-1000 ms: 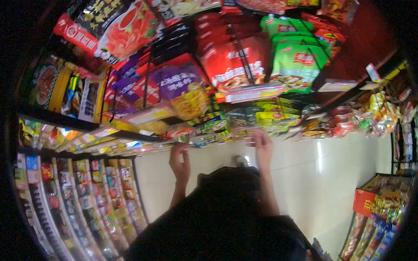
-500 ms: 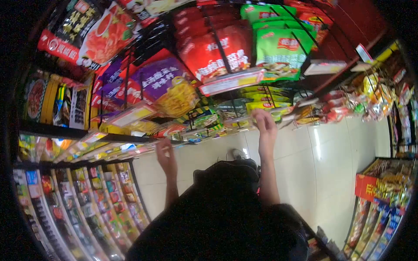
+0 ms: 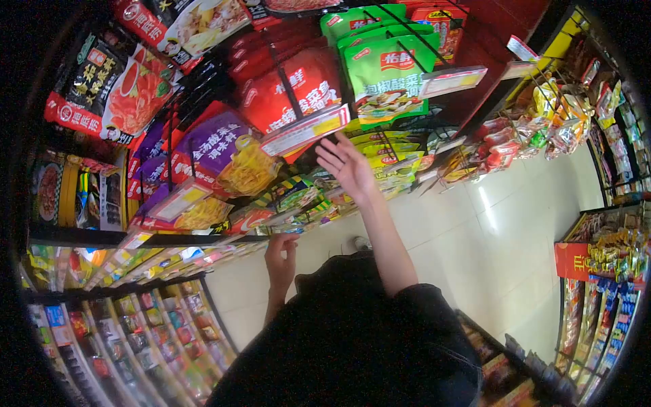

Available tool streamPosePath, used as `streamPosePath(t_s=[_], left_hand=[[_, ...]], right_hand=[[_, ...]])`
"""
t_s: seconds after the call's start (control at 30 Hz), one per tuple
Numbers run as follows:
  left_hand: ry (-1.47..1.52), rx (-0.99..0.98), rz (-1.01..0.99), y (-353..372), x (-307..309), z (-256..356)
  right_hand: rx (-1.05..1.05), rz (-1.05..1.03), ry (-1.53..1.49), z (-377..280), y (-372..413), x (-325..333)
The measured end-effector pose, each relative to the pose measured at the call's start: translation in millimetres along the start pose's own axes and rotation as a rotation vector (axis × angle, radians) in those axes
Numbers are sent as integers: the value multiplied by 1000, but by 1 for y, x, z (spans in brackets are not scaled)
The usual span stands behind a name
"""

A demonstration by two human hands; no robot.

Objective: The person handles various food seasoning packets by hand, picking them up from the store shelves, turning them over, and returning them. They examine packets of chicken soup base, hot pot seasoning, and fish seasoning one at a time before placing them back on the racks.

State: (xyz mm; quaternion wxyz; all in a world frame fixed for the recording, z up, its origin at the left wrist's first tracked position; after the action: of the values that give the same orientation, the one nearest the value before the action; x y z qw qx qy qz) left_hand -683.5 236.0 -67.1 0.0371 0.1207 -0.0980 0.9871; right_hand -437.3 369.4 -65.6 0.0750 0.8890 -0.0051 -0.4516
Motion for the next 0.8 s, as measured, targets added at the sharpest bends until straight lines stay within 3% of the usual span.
streamPosePath(t_s=[0.1, 0.23, 0.33, 0.53, 0.8], left_hand=[[-4, 37, -15, 6, 2, -6], [97, 122, 22, 9, -2, -4], [111, 130, 2, 9, -8, -6], [87, 72, -70, 1, -23, 4], [71, 49, -89, 0, -35, 15]], right_hand=[[45, 62, 164, -12, 18, 17], [393, 288, 19, -64, 33, 71], [336, 381, -97, -89, 25, 79], [274, 236, -222, -87, -8, 96], [324, 343, 70, -75, 38, 75]])
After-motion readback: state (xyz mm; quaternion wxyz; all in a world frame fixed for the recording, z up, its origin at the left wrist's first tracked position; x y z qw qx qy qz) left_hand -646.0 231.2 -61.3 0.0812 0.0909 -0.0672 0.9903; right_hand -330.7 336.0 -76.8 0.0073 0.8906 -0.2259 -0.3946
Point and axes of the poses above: each hand's wrist, its own y-axis away from the middle knuckle, its own x-axis out of the back of the hand, z = x × y, the point moved 5 cm from there along -y, towards the middle knuckle, and after that the axes turned 15 degrees about y, right-handed, at the moved point
